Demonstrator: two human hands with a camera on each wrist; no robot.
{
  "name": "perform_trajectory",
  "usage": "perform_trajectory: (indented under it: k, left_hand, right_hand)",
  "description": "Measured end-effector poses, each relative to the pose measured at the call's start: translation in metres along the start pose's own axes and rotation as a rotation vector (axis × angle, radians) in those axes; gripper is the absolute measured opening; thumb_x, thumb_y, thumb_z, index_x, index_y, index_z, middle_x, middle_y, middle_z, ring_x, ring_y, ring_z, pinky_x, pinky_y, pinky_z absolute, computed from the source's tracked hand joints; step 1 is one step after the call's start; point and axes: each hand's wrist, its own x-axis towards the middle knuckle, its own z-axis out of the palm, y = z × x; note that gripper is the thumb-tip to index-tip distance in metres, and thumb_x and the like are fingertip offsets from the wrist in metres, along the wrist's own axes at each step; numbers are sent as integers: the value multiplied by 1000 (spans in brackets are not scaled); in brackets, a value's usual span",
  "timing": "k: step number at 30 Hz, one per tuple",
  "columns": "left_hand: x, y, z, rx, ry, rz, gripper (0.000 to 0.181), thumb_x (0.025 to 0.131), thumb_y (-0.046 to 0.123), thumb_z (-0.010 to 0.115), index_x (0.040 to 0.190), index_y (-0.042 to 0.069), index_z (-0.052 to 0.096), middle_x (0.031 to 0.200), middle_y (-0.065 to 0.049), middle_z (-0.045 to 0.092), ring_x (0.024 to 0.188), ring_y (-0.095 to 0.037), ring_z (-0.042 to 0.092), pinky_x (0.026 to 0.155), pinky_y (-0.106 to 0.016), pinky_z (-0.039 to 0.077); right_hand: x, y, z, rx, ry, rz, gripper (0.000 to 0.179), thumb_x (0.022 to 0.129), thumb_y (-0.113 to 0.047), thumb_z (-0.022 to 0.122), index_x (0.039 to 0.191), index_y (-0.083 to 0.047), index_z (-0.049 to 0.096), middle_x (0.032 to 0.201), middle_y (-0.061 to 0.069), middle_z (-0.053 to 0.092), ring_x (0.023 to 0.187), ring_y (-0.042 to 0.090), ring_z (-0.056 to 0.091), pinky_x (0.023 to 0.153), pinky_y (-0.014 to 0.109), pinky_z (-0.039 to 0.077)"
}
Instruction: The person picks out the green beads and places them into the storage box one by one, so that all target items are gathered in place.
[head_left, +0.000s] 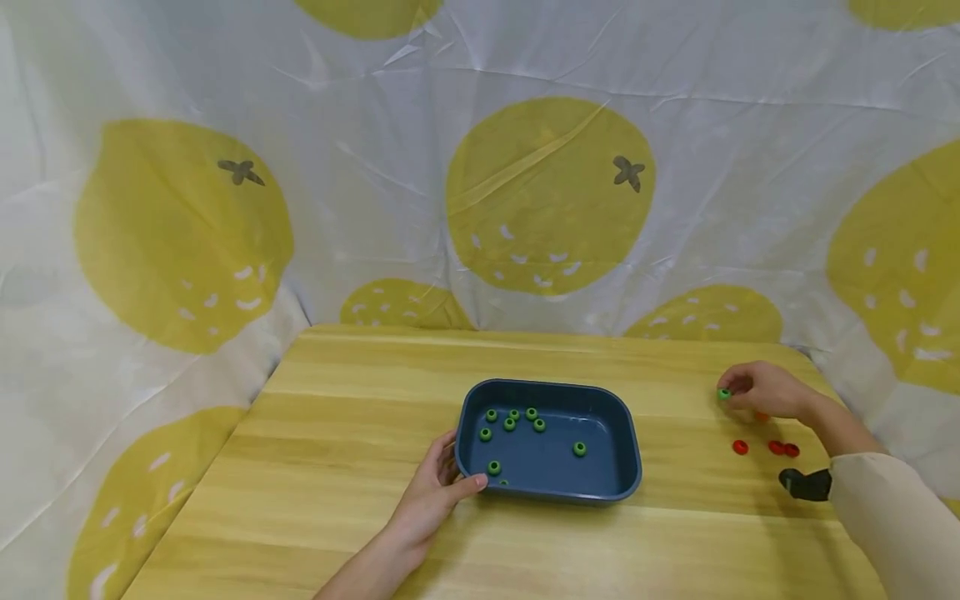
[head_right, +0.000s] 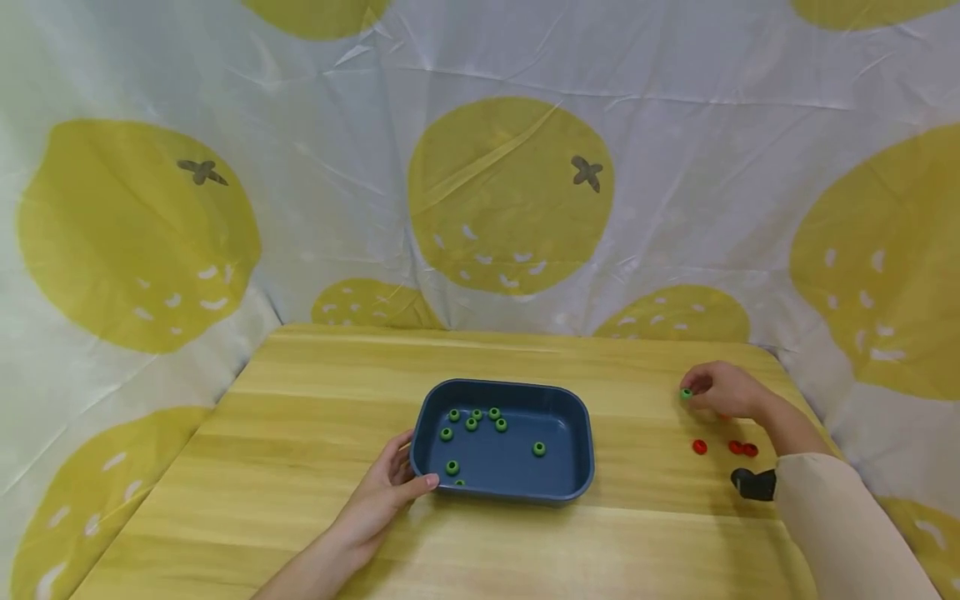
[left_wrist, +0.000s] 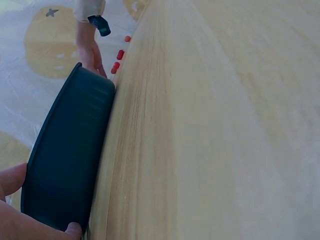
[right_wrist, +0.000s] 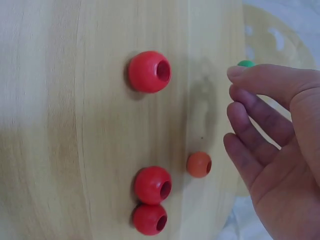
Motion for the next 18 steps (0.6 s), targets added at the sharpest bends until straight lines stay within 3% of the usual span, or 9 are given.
perform_trajectory:
  k: [18]
  left_hand:
    - [1,0,0,16,12,-9,86,91,7,80,160,5,29,162,-24,32,149,-46,28,117,-60,27]
  right_hand:
    - [26,-43,7,58,-26,-93,15,94,-8,74,106,0,69,96,4,68,87,19,64,73,31,55]
